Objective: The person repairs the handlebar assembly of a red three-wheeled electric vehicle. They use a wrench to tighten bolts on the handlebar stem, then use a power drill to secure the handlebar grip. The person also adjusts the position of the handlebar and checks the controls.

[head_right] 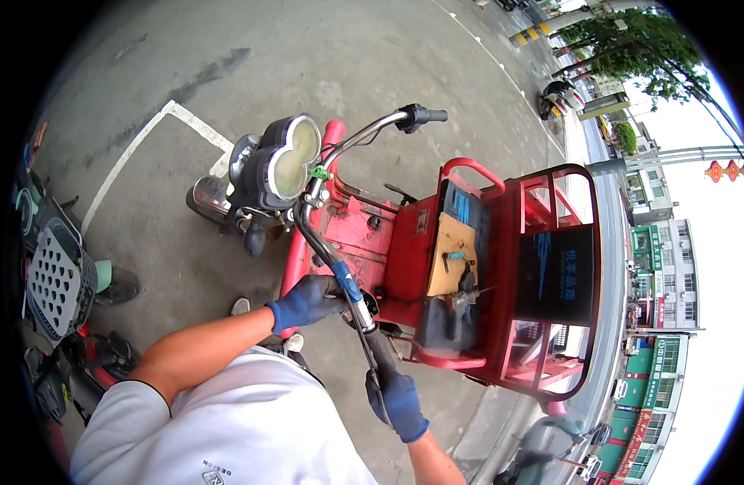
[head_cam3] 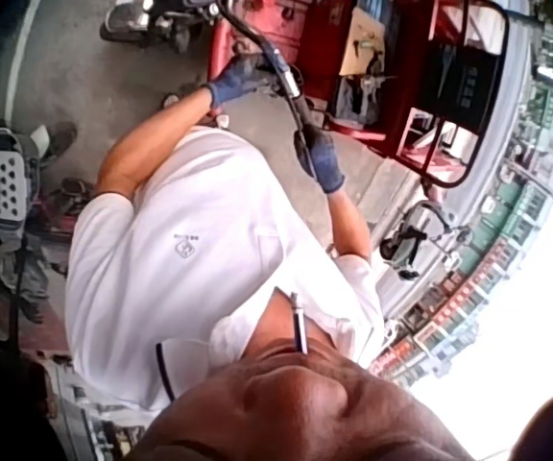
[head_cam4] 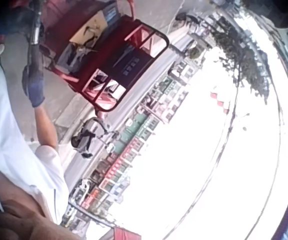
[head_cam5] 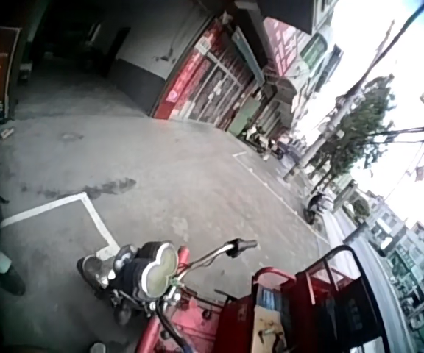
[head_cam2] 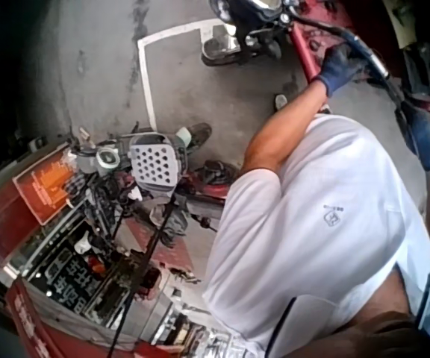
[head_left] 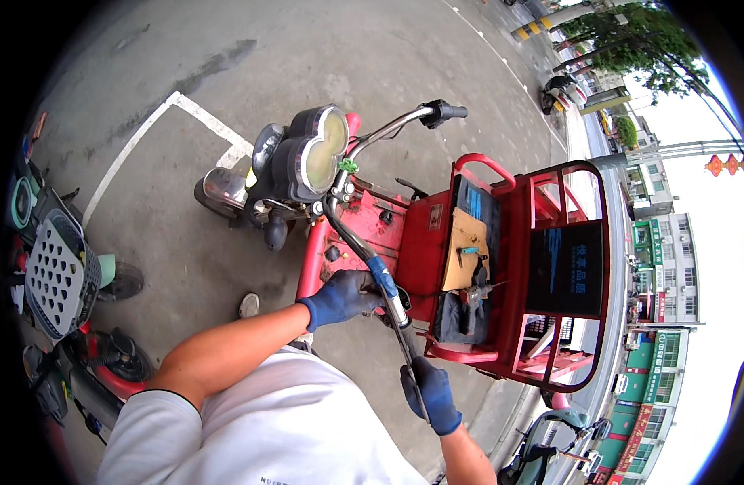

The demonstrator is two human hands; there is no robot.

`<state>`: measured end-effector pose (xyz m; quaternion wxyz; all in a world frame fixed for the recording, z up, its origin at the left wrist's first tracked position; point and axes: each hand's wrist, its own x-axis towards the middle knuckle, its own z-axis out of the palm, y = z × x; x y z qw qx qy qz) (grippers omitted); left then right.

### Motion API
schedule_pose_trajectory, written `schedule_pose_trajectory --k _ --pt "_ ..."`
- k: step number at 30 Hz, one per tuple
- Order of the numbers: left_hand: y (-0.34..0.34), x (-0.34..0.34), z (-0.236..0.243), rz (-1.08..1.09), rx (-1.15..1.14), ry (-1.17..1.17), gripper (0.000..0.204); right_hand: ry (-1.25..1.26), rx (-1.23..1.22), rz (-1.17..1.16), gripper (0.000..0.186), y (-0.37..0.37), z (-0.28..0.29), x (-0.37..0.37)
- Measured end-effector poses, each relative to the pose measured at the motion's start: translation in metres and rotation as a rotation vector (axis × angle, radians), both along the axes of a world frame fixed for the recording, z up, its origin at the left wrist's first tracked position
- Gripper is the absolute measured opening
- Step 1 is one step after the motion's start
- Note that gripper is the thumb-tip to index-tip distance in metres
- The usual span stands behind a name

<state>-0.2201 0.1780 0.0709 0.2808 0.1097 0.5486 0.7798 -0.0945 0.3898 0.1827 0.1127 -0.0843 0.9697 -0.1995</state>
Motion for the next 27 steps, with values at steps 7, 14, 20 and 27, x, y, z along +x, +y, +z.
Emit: schedule_pose_trajectory --k 7,14,20,27 --pt "0.003 -0.001 -0.011 0.055 0.14 -0.015 0.024 -0.21 -0.038 -0.208 0.017 -0.009 0.045 0.013" --pt "0.003 -0.002 -0.017 0.015 0.025 0.021 0.025 -0.179 -0.01 -0.029 0.013 0.001 0.024 0.003" --pt "-0.006 -0.01 -0.013 0.008 0.117 -0.078 0.018 -0.476 -0.106 -0.349 0.014 -0.005 0.027 0.0" --pt "-0.003 -0.011 -0.015 -0.039 0.349 -0.076 0.021 -0.393 -0.087 -0.213 0.013 0.0 0.018 -0.004"
